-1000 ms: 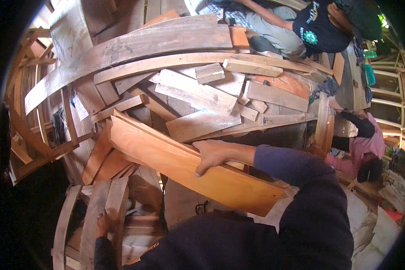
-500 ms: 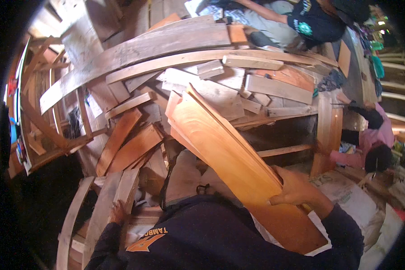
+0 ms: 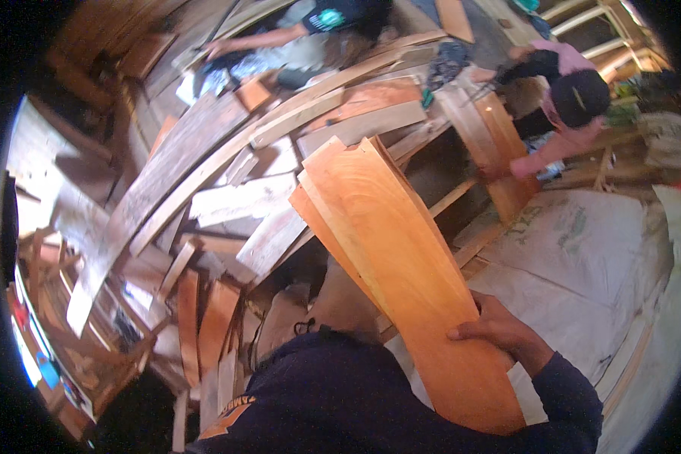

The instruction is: The person assembles a wooden structure by fitting planks into a frame and securing them with a hammer. They also sort through a pile of wooden scraps to select appropriate pieces for the assembly.

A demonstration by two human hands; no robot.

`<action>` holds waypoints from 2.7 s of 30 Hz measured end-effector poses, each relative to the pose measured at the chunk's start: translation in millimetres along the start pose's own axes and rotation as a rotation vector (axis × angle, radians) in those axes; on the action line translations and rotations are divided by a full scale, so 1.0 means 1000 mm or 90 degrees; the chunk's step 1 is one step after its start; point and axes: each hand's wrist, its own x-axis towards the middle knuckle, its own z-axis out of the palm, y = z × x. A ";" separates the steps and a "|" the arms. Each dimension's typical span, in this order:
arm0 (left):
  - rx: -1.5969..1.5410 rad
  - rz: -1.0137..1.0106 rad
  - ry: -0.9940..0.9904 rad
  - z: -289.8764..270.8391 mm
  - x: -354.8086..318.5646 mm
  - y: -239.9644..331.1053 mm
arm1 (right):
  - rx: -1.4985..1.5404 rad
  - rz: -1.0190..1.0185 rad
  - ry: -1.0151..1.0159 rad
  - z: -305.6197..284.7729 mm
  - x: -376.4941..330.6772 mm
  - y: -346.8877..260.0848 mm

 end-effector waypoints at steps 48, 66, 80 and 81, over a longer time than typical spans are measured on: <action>0.094 -0.281 -0.020 -0.051 -0.035 0.026 | 0.563 -0.454 0.276 -0.164 0.586 -0.199; -0.006 -0.321 0.023 0.093 -0.102 -0.046 | -0.243 -0.543 0.590 -0.249 0.686 -0.230; 0.032 -0.429 0.228 0.077 -0.099 -0.019 | -0.703 -0.312 -0.332 0.481 0.577 0.087; 0.042 -0.434 0.216 0.072 -0.103 -0.019 | -0.726 -0.310 -0.331 0.509 0.565 0.094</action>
